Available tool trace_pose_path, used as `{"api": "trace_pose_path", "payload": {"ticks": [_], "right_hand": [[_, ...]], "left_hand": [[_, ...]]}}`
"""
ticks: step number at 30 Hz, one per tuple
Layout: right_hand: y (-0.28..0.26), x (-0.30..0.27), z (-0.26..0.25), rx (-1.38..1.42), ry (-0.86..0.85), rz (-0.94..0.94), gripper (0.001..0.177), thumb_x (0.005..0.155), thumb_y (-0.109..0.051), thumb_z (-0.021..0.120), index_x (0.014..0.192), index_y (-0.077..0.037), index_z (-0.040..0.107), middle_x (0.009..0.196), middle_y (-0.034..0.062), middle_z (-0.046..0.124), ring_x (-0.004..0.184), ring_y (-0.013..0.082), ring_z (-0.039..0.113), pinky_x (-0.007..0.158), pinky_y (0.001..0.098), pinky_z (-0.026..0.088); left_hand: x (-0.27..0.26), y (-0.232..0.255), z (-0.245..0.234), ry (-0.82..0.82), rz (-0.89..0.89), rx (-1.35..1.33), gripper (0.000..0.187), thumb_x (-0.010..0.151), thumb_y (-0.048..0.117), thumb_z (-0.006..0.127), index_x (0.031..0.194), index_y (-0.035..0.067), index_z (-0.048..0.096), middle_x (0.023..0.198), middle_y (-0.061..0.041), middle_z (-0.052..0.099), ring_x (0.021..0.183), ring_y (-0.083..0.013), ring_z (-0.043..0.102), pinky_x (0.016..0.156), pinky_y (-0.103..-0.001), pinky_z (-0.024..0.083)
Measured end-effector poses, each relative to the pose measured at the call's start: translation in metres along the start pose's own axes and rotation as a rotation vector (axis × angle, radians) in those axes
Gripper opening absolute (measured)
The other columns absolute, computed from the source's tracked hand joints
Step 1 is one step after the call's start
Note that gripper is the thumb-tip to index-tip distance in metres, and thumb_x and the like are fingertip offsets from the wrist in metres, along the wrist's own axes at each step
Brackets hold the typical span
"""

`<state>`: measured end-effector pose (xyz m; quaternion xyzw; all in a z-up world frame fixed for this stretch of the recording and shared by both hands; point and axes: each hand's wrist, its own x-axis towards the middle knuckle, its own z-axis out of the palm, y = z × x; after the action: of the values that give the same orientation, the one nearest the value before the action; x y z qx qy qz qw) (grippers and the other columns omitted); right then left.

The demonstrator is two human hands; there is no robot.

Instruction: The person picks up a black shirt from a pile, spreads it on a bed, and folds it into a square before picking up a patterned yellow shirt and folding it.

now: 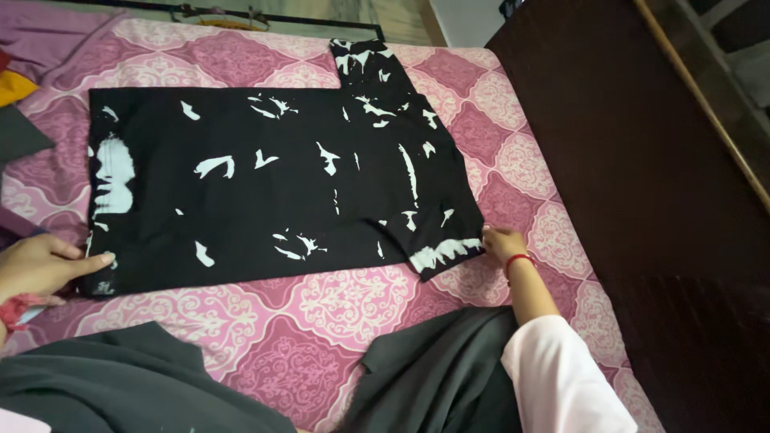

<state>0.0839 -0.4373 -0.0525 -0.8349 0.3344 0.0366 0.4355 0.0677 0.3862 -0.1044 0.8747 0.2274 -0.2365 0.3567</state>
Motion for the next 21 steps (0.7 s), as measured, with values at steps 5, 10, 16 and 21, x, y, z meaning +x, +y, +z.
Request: {"api": "trace_pose_path", "payload": {"ticks": [5, 10, 16, 21], "right_hand": [[0.001, 0.009, 0.016, -0.328, 0.024, -0.026, 0.052, 0.084, -0.041, 0.084, 0.112, 0.002, 0.076, 0.095, 0.0131, 0.074, 0.081, 0.0224, 0.066, 0.072, 0.0381, 0.051], [0.002, 0.015, 0.012, 0.006, -0.037, 0.078, 0.033, 0.087, -0.022, 0.082, 0.109, 0.001, 0.073, 0.098, 0.016, 0.071, 0.076, 0.0277, 0.067, 0.064, 0.0418, 0.056], [0.003, 0.013, 0.007, 0.239, -0.035, 0.151, 0.032, 0.089, -0.006, 0.061, 0.12, -0.007, 0.068, 0.094, 0.011, 0.069, 0.074, 0.0272, 0.068, 0.063, 0.0439, 0.062], [-0.002, 0.003, -0.011, -0.248, 0.104, -0.175, 0.048, 0.079, 0.001, 0.075, 0.126, -0.007, 0.068, 0.1, 0.0181, 0.071, 0.084, 0.0298, 0.07, 0.066, 0.0425, 0.059]], "left_hand": [[-0.021, 0.001, 0.003, -0.142, -0.078, -0.148, 0.061, 0.078, 0.05, 0.085, 0.086, -0.01, 0.076, 0.07, -0.014, 0.071, 0.052, -0.0208, 0.063, 0.049, -0.033, 0.049], [-0.049, 0.035, 0.007, -0.195, -0.021, -0.379, 0.034, 0.08, 0.026, 0.083, 0.102, 0.001, 0.074, 0.088, -0.008, 0.07, 0.066, -0.0167, 0.064, 0.058, -0.031, 0.054], [-0.076, 0.056, -0.003, -0.202, -0.055, -0.631, 0.025, 0.086, 0.001, 0.074, 0.108, -0.006, 0.065, 0.102, -0.013, 0.071, 0.086, -0.0322, 0.077, 0.076, -0.038, 0.063], [-0.081, 0.038, -0.011, -0.19, -0.049, -0.661, 0.024, 0.086, 0.001, 0.075, 0.107, -0.006, 0.068, 0.1, -0.011, 0.07, 0.089, -0.0314, 0.074, 0.076, -0.038, 0.065]]}}
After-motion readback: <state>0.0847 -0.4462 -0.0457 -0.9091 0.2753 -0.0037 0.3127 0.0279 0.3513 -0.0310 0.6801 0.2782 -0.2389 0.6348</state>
